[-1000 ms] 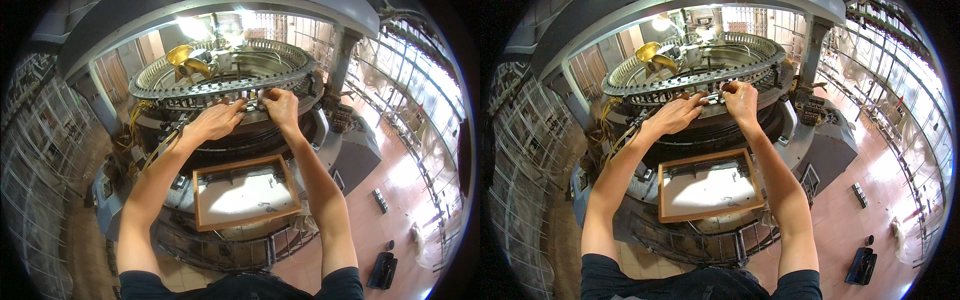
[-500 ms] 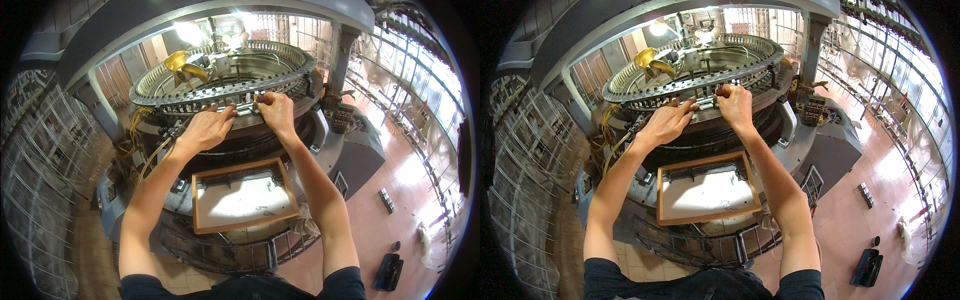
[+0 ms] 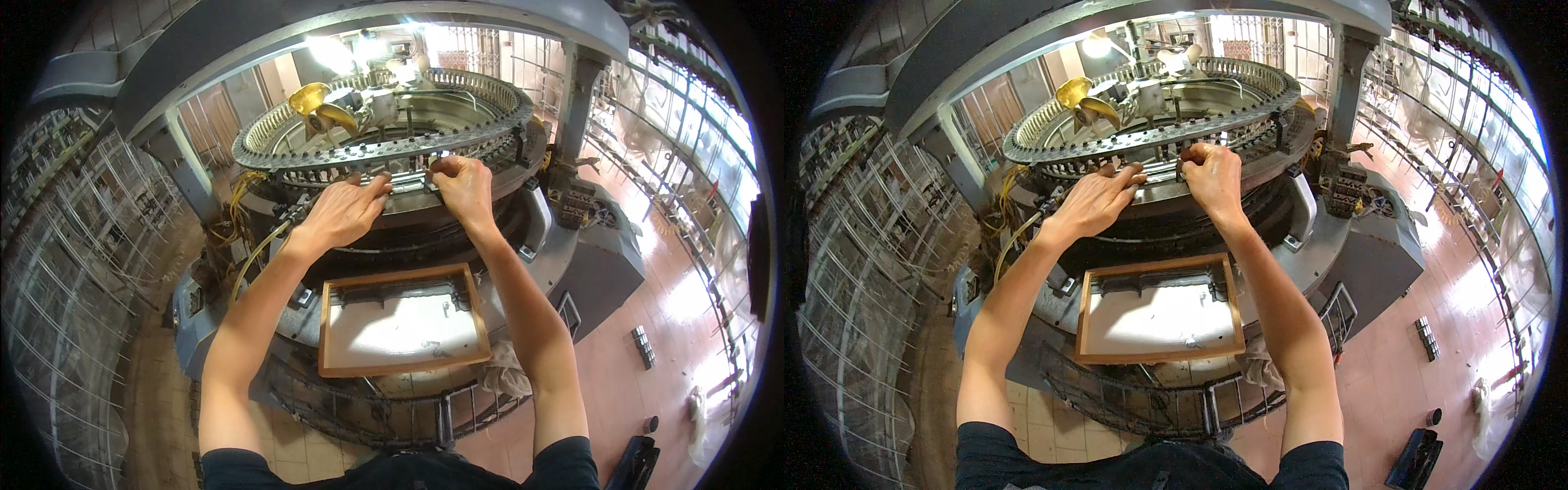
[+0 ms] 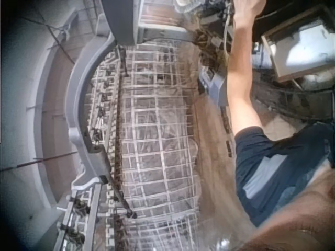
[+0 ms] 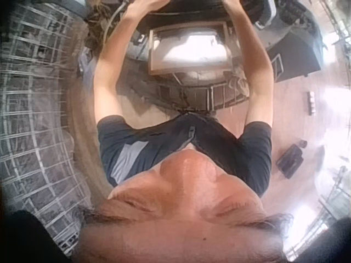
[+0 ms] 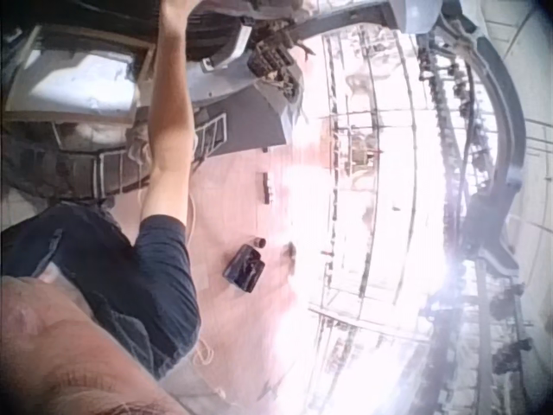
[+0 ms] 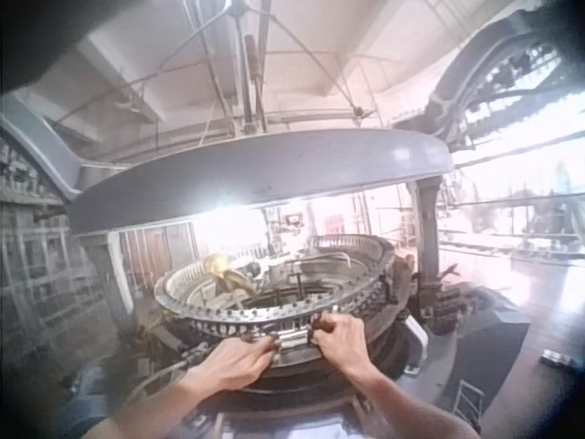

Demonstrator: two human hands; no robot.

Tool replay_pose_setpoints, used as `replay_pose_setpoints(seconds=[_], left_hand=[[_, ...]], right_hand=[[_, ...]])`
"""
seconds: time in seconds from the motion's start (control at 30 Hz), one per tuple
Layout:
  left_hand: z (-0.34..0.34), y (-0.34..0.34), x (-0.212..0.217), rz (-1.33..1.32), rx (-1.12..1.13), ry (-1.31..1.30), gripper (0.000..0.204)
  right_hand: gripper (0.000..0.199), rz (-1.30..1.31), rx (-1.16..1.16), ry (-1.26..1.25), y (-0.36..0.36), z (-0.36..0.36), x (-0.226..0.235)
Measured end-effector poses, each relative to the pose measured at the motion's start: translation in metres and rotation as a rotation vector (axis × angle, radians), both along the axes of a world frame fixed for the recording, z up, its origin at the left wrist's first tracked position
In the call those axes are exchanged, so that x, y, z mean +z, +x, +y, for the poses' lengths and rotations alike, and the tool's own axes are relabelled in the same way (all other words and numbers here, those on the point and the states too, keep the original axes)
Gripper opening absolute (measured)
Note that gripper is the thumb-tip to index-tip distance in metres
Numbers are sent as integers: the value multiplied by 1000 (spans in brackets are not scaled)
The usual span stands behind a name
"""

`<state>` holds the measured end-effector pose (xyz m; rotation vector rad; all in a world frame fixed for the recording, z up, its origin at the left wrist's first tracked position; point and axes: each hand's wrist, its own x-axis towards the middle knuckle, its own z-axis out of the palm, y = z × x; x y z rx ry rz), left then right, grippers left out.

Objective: The person repeatedly picks small metal components from a wooden tray and places them into slots on a circular machine part. They handle each piece individually, aligning and inserting it into the machine's ring structure.

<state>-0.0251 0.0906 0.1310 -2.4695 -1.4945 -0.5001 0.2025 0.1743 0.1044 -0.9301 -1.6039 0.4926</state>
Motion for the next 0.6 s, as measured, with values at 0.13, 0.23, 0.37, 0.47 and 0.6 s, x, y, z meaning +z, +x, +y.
replay_pose_setpoints(seconds=[0.13,0.23,0.37,0.47,0.6], left_hand=[[-4,0,1,-12,34,9,42],[-2,4,0,-32,30,-6,43],[4,19,-4,-160,-24,-59,45],[13,34,-3,-181,10,-98,43],[19,46,-4,-144,111,-92,42]], right_hand=[[24,-3,44,37,3,-1,-1],[23,0,70,50,5,-2,-1],[22,38,94,30,4,1,-1],[18,47,93,8,3,2,0],[17,36,95,9,5,2,0]])
